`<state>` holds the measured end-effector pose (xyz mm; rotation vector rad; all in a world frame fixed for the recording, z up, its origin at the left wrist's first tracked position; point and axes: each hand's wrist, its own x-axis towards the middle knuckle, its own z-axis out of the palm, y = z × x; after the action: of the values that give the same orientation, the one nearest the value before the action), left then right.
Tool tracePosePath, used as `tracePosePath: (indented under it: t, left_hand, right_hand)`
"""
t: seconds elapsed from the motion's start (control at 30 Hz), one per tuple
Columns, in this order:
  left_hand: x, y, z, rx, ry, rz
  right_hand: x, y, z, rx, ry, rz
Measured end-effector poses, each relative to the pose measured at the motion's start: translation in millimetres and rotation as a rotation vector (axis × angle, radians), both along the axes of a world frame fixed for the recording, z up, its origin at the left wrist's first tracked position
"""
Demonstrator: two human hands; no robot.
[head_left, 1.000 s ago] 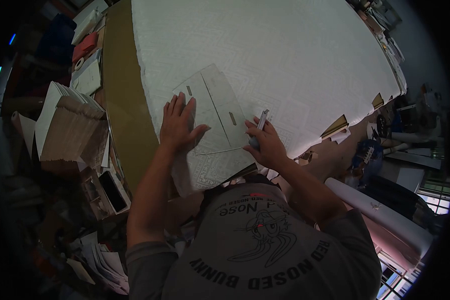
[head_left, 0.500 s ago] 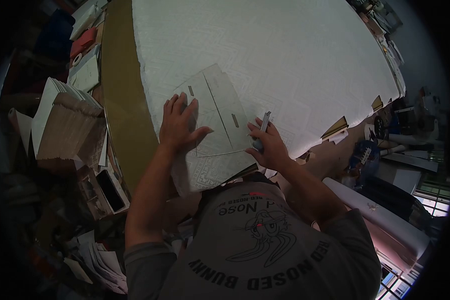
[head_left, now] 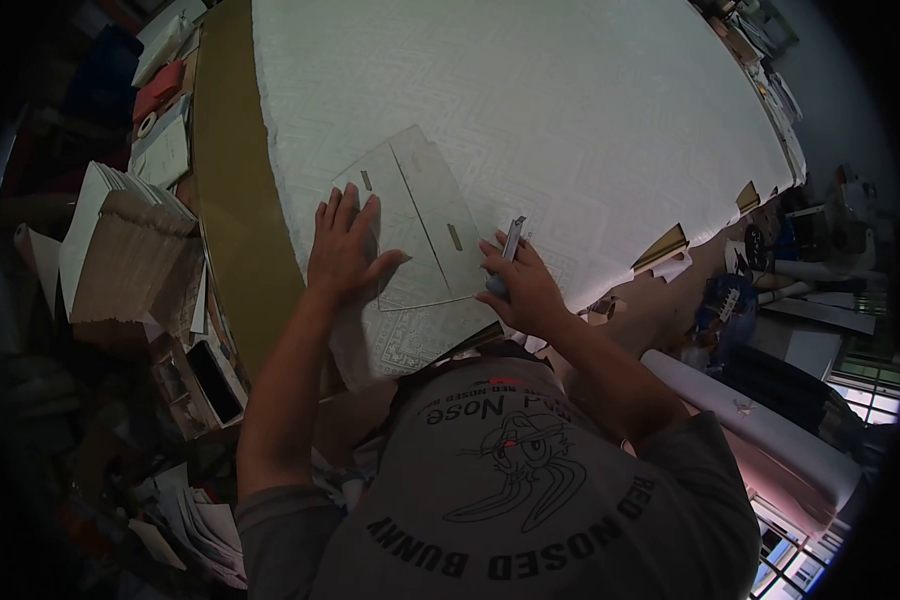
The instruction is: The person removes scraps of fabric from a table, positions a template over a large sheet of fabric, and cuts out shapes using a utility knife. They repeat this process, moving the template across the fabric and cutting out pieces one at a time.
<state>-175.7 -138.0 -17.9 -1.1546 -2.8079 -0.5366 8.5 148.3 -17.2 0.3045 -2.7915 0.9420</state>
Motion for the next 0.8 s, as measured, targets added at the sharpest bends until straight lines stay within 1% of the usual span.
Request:
tracePosePath:
  t: [0.23, 0.8]
  left_hand:
    - [2.1, 1.3, 3.6, -0.003, -0.018, 0.015]
    - [1.5, 1.6, 5.3, -0.004, -0.018, 0.008]
  right_hand:
    - [0.8, 0.1, -4.6, -0.026, 0.017, -0.003]
    - [0.3, 0.3, -3.6, 0.026, 0.028, 0.018]
